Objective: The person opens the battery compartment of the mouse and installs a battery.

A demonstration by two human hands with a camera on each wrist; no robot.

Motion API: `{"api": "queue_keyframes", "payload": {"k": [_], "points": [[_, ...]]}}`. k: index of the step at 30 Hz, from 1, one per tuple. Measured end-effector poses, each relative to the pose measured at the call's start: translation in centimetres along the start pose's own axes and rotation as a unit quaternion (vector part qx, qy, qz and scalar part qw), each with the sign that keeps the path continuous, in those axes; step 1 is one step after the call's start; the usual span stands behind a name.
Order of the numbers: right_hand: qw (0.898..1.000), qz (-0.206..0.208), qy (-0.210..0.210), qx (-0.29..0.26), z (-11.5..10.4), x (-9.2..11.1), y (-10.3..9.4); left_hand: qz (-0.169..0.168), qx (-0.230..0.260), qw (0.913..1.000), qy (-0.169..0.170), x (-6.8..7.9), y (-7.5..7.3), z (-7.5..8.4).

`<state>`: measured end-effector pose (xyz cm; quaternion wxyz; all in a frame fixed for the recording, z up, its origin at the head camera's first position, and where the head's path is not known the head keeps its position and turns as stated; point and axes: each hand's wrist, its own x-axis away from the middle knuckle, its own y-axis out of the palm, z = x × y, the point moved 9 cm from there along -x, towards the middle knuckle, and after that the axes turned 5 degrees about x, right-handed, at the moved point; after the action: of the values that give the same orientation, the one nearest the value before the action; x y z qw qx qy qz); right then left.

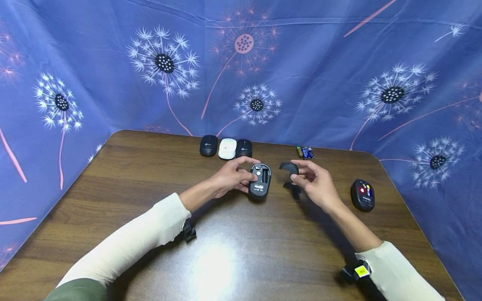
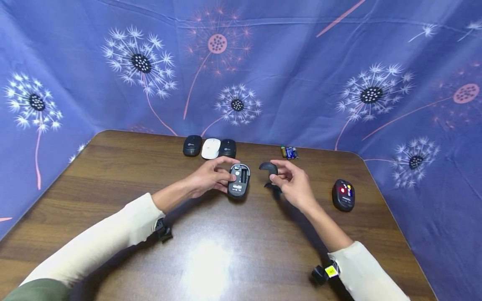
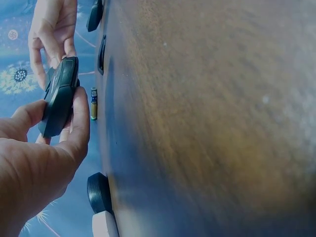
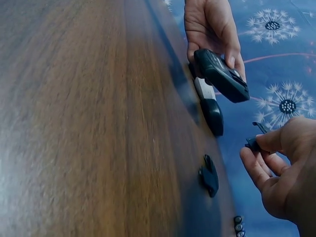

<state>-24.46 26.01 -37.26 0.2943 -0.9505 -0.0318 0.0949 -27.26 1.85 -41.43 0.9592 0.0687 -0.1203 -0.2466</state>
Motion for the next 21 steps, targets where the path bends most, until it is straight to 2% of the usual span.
{"api": "queue_keyframes", "payload": {"k": [11, 21], "points": [[0.999, -0.002, 0.036, 0.001, 1.7, 0.4, -1.4, 0.004, 0.0, 1.0, -0.002, 0.2, -0.4, 0.0], [0.997, -0.008, 0.064, 0.032, 3.1, 0.9, -2.9, 0.004, 0.001, 1.0, 0.003, 0.3, -0.6, 0.0]]}}
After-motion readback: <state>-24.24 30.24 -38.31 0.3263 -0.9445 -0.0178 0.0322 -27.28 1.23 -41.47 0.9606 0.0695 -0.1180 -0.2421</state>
